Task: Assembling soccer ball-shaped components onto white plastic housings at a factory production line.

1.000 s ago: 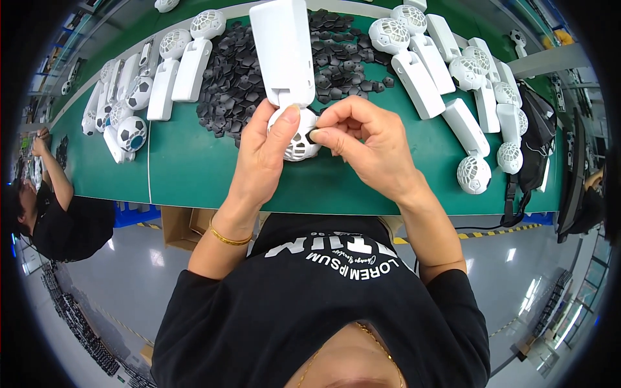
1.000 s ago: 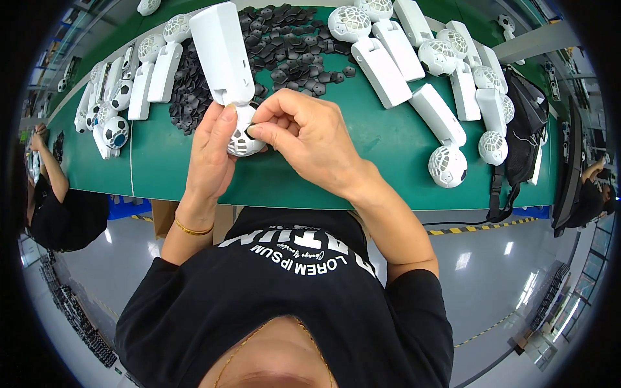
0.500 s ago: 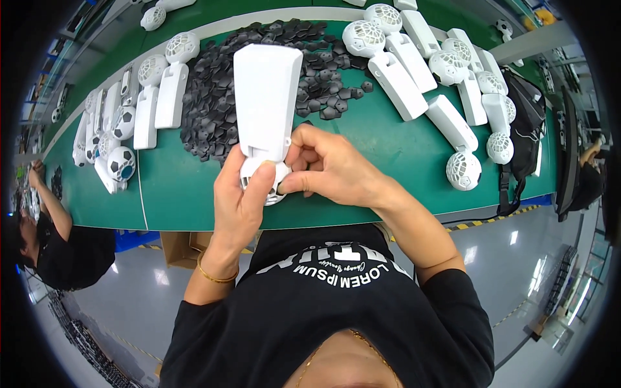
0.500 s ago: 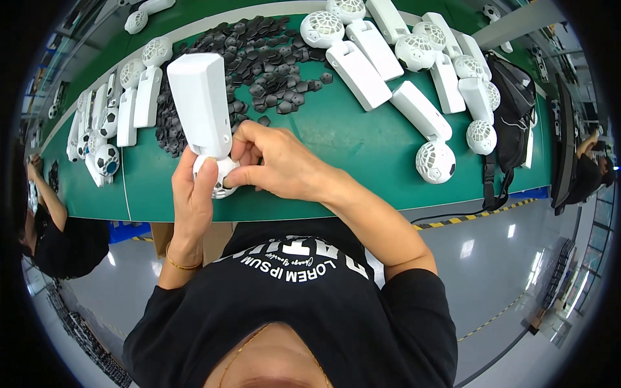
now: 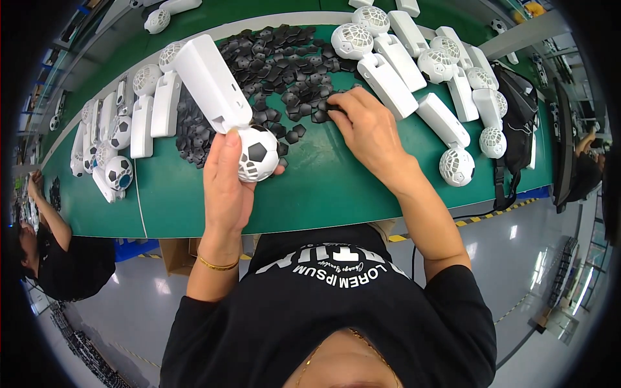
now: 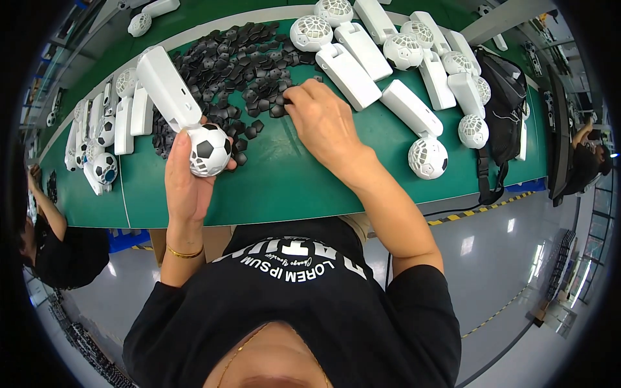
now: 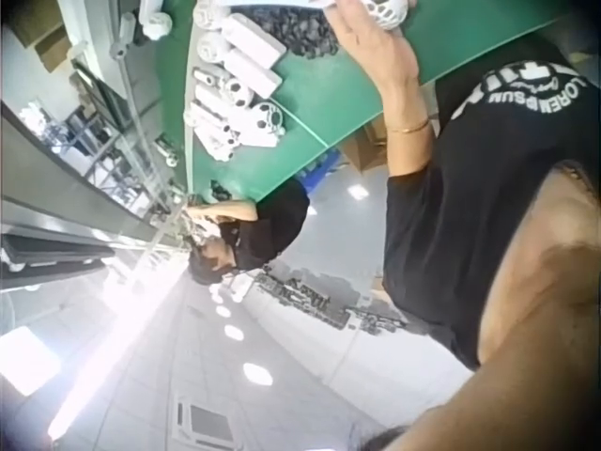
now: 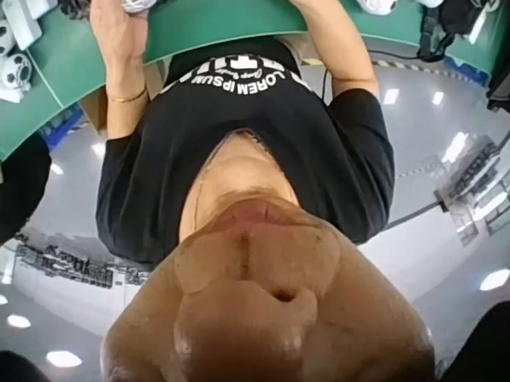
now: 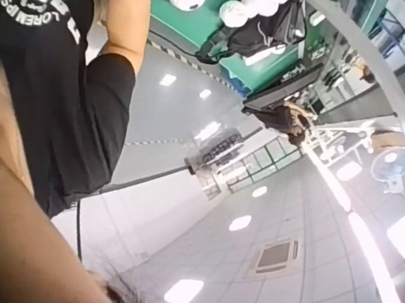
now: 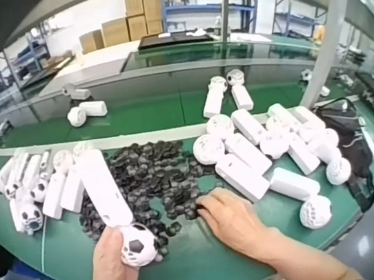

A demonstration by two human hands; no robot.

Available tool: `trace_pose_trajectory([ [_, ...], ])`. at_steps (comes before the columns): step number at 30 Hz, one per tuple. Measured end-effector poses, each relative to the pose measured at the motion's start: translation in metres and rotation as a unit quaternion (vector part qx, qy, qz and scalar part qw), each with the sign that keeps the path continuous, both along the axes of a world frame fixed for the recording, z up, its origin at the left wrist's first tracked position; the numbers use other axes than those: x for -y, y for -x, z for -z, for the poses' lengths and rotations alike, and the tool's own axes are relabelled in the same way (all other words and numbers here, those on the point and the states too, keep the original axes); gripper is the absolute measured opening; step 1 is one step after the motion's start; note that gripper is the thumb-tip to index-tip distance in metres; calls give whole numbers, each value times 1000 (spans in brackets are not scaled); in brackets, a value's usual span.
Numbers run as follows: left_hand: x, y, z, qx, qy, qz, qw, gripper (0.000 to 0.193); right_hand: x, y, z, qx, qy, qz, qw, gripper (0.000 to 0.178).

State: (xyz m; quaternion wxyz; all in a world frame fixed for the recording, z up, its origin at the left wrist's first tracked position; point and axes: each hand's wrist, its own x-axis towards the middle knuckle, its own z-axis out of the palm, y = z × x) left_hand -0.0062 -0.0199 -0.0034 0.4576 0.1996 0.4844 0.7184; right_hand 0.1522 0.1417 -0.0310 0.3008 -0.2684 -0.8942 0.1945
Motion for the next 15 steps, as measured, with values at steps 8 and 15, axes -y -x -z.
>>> trace_pose_trajectory([
  [8,-4,2,2,30,-30,-7,999,38,5,10,-12,171,-116,-12,978,19],
  [15,-8,0,-3,109,-61,-11,992,40,-6,4,-14,18,-34,-43,998,16],
])
